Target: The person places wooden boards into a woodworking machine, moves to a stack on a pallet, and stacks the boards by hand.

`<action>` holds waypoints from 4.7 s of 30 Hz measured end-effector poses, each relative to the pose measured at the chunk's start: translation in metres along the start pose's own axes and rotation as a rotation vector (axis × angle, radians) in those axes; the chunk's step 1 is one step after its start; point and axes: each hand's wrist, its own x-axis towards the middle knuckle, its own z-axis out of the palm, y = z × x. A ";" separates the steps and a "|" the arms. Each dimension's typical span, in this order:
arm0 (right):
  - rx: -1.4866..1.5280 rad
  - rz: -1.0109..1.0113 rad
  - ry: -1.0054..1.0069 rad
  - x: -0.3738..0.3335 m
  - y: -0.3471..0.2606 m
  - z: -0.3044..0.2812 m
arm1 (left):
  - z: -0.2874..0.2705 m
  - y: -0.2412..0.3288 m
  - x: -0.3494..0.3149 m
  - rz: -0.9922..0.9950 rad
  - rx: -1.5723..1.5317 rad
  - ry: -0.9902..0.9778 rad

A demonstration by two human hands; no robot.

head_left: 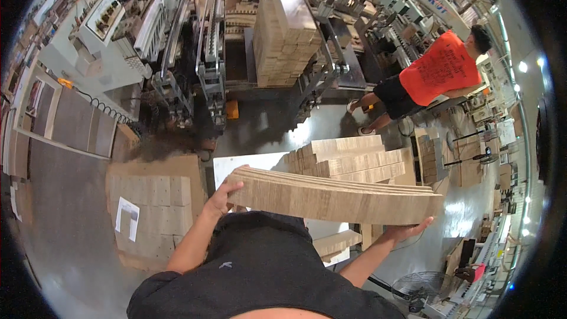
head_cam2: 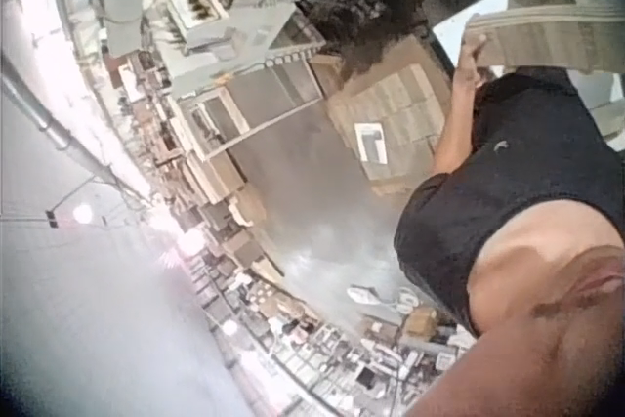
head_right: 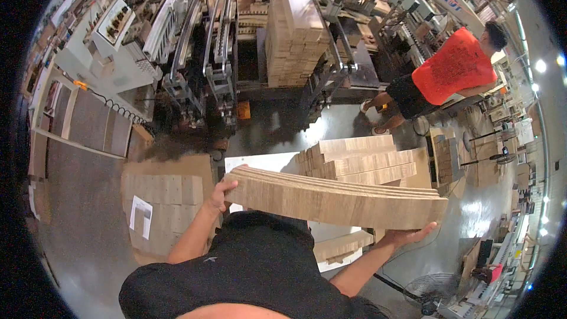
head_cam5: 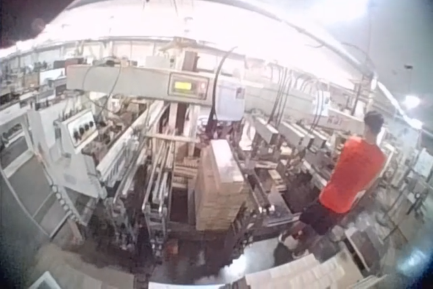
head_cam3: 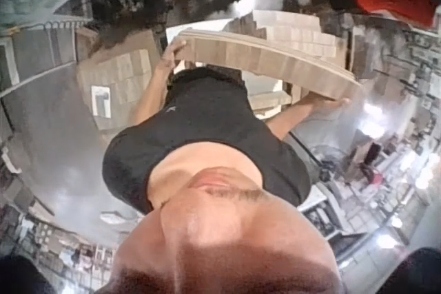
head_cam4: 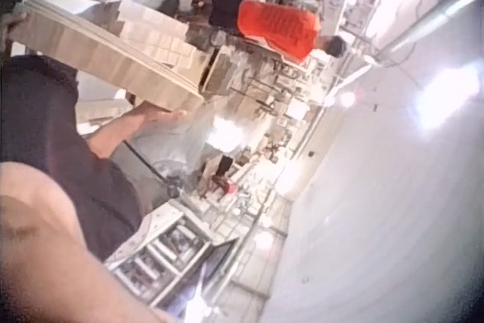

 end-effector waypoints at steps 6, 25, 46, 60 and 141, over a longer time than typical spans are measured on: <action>-0.068 0.095 -0.114 0.071 0.051 0.006 | -0.034 -0.001 0.045 -0.021 -0.144 0.105; -0.859 0.810 -0.271 0.181 0.223 0.123 | -0.087 0.208 0.195 0.068 0.207 0.455; -0.326 1.037 -0.328 0.025 0.453 0.315 | -0.336 0.413 0.466 0.420 -0.026 0.589; -0.300 0.933 -0.605 0.019 0.441 0.524 | -0.294 0.429 0.580 0.677 -0.320 0.775; -1.137 -0.472 -1.570 0.045 0.661 0.759 | -0.242 0.368 0.529 0.074 1.184 1.303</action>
